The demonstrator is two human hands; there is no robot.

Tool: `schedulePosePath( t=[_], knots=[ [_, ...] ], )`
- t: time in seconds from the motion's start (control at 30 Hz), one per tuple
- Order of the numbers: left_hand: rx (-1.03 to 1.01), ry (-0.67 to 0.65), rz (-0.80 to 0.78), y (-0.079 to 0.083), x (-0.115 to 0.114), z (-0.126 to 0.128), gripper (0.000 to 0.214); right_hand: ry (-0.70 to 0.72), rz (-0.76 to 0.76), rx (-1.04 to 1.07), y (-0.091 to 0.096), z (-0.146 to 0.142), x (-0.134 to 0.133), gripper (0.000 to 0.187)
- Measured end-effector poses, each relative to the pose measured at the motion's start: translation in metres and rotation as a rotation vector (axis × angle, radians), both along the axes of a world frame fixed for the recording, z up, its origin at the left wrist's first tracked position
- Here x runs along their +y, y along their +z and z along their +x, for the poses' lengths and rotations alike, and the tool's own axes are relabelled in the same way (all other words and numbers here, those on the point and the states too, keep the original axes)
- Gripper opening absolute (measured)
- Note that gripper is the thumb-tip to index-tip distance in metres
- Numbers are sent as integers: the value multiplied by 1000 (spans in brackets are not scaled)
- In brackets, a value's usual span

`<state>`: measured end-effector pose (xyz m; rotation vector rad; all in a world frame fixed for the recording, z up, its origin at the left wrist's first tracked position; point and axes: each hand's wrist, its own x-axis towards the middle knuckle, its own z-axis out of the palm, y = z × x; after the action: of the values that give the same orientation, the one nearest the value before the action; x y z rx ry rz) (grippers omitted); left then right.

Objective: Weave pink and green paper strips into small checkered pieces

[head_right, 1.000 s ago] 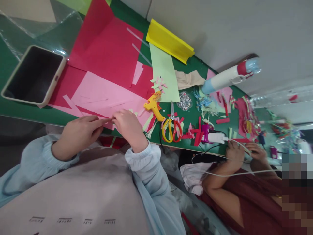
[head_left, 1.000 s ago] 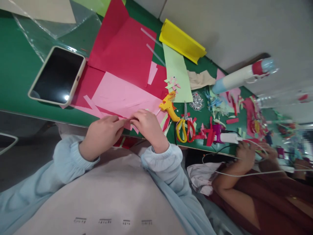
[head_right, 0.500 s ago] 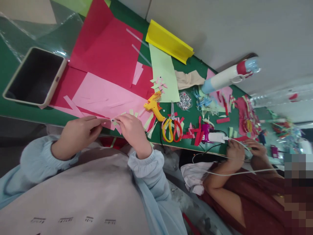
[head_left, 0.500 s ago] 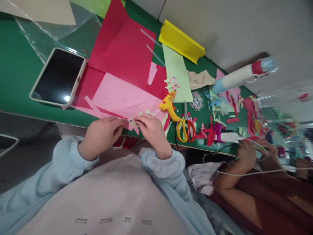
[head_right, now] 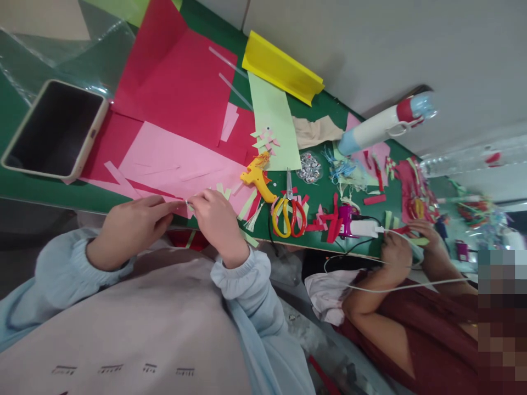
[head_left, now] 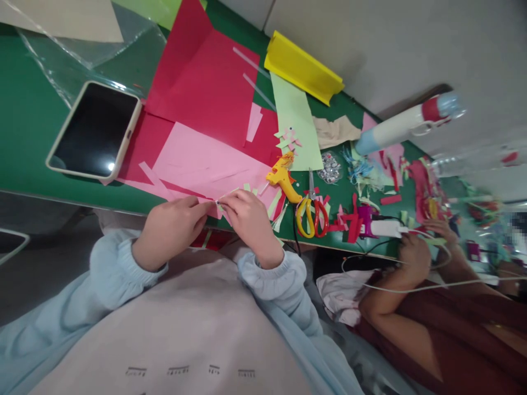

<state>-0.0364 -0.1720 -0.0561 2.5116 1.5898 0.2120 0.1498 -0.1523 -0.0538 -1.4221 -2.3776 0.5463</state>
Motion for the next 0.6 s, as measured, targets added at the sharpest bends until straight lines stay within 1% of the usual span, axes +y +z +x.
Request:
schedulePosePath(
  t=[0.27,0.37,0.47,0.6],
  knots=[
    [58,-15,-6,4,-1,4,36,55,55,-83,-4,-2,-1,23],
    [51,-30,-4,3,-1,2,36,63,43,-80,-2,-2,-1,23],
    [48,-75,20,1,-2,-1,36,71,22,-61,-2,-2,0,22],
    [81,-115,48,0,-2,-1,35,70,-3,-38,0,0,2,23]
  ],
)
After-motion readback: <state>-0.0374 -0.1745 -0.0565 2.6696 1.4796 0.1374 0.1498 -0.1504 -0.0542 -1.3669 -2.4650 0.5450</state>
